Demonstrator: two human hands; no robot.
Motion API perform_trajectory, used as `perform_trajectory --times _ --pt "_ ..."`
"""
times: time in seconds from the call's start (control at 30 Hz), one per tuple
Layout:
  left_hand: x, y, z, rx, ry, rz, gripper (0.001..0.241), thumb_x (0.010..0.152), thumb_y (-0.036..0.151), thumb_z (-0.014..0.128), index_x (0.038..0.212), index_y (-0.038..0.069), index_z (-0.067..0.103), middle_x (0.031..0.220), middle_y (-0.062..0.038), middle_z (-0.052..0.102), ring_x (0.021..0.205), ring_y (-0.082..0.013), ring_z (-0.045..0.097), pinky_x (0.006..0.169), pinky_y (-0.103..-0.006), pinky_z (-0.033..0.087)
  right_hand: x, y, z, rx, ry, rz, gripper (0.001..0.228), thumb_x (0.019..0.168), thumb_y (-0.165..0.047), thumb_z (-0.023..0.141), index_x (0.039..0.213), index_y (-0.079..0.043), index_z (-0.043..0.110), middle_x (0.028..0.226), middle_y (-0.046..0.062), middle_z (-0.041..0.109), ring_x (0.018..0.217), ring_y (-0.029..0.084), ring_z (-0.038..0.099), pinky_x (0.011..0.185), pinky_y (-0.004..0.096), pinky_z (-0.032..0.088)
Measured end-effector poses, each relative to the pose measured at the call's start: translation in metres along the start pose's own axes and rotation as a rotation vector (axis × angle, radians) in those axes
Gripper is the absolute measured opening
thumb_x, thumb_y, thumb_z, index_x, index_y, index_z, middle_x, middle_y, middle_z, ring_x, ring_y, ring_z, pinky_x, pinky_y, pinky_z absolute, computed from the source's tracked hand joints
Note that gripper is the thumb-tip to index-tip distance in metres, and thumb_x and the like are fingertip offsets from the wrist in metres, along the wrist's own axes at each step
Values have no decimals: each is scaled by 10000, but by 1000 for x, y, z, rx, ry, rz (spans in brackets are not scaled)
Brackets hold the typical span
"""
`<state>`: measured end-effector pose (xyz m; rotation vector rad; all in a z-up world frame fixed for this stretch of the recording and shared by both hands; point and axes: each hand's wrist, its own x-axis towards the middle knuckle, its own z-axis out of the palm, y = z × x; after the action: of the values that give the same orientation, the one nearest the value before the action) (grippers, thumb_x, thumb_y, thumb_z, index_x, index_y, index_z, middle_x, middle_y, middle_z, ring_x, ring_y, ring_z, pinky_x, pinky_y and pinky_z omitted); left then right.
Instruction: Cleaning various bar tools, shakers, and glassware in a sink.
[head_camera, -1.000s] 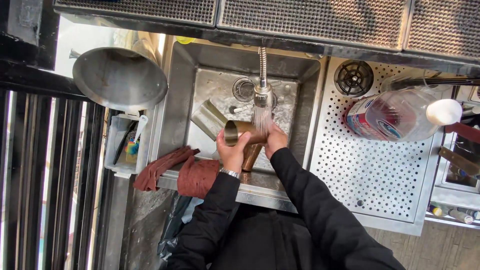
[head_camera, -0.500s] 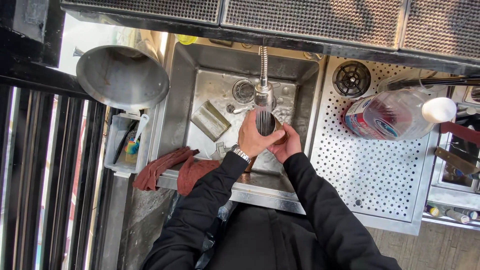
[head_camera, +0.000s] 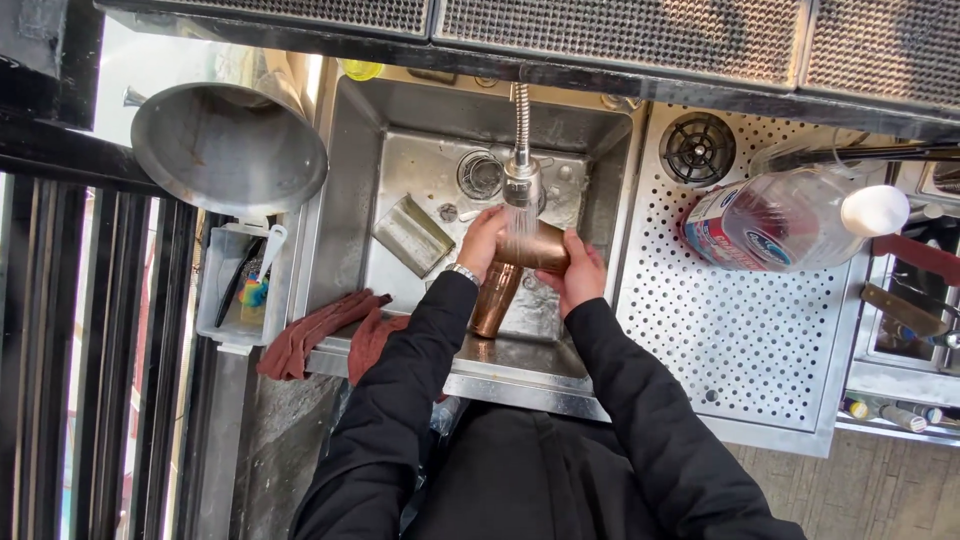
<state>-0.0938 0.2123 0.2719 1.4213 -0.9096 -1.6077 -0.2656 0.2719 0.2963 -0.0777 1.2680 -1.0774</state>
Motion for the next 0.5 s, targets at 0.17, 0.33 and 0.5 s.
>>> perform_trajectory --times 0.17,0.33,0.5 --pt "4 -37 -5 -483 -94 -352 450 949 382 621 1272 76 680 1095 -45 727 883 -142 663 731 -293 534 -16 -2 11 -423 90 -724 579 843 -184 825 1344 -17 589 1158 93 644 977 185 636 838 336 568" --pt "-3 -41 -3 360 25 113 384 1033 352 656 972 -20 730 789 -108 699 676 -202 604 614 -382 515 13 -16 -1 -301 128 -150 580 927 -445 669 1341 -58 543 1186 84 640 958 228 637 811 388 555" --pt "10 -24 18 958 -414 258 384 1093 403 494 1045 119 749 721 -126 638 612 -239 597 606 -437 491 38 2 -34 -2 -127 280 602 995 -541 568 1327 -39 577 1247 170 641 1006 322 680 841 457 609"
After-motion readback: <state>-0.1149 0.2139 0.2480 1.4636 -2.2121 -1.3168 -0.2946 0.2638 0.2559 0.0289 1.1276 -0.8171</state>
